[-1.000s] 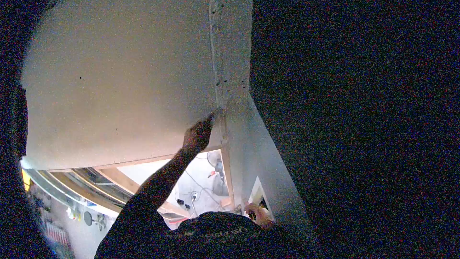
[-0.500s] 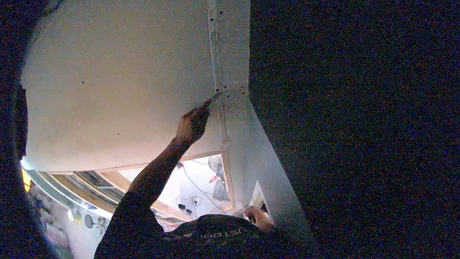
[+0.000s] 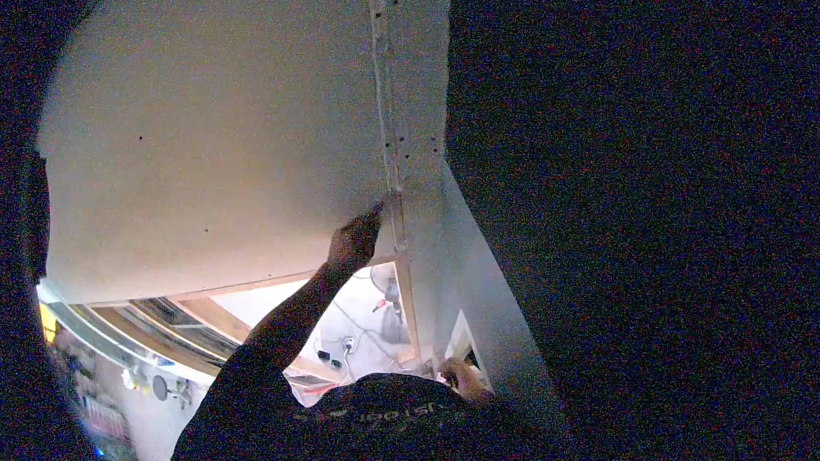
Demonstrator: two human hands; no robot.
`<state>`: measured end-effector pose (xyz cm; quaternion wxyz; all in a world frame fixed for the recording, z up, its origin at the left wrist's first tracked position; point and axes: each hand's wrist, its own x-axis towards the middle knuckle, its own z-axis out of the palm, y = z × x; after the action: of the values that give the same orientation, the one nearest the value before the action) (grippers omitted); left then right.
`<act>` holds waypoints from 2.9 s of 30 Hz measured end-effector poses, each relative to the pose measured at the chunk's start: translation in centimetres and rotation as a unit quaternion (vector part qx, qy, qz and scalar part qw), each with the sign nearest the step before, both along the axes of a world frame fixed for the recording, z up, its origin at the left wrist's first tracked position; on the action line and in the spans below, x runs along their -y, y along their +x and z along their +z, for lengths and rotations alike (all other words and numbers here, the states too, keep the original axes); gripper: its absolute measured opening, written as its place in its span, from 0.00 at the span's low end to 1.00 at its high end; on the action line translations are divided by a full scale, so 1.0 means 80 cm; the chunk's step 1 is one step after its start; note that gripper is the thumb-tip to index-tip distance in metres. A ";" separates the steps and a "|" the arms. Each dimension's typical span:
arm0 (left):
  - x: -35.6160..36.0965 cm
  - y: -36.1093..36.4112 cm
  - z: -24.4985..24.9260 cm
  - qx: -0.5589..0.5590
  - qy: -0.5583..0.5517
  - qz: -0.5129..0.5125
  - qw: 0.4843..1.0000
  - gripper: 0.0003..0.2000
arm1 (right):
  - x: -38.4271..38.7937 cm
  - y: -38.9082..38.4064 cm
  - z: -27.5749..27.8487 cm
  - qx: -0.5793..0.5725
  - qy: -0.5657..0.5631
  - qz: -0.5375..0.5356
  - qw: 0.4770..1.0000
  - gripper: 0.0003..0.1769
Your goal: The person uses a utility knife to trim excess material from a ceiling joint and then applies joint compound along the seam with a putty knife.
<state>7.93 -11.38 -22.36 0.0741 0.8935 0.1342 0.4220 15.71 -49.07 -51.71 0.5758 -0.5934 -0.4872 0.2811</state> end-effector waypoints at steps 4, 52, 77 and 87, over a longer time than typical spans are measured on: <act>0.006 -0.019 -0.035 -0.068 -0.020 0.003 0.997 0.27 | -0.019 0.050 -0.104 -0.274 -0.184 0.092 0.940 0.17; 0.005 0.012 0.023 0.037 -0.009 0.009 0.999 0.29 | 0.002 0.016 0.018 0.088 -0.001 0.079 0.993 0.26; 0.005 -0.010 0.002 0.050 -0.052 -0.034 0.997 0.26 | -0.009 0.030 -0.038 0.150 0.063 0.098 0.982 0.11; 0.003 0.011 0.006 0.031 -0.011 0.009 0.999 0.30 | 0.001 0.023 -0.002 0.085 -0.041 0.061 0.994 0.08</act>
<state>8.84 -11.64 -21.90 0.0841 0.8781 0.1445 0.4483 17.53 -49.12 -51.89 0.4888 -0.6076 -0.5578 0.2842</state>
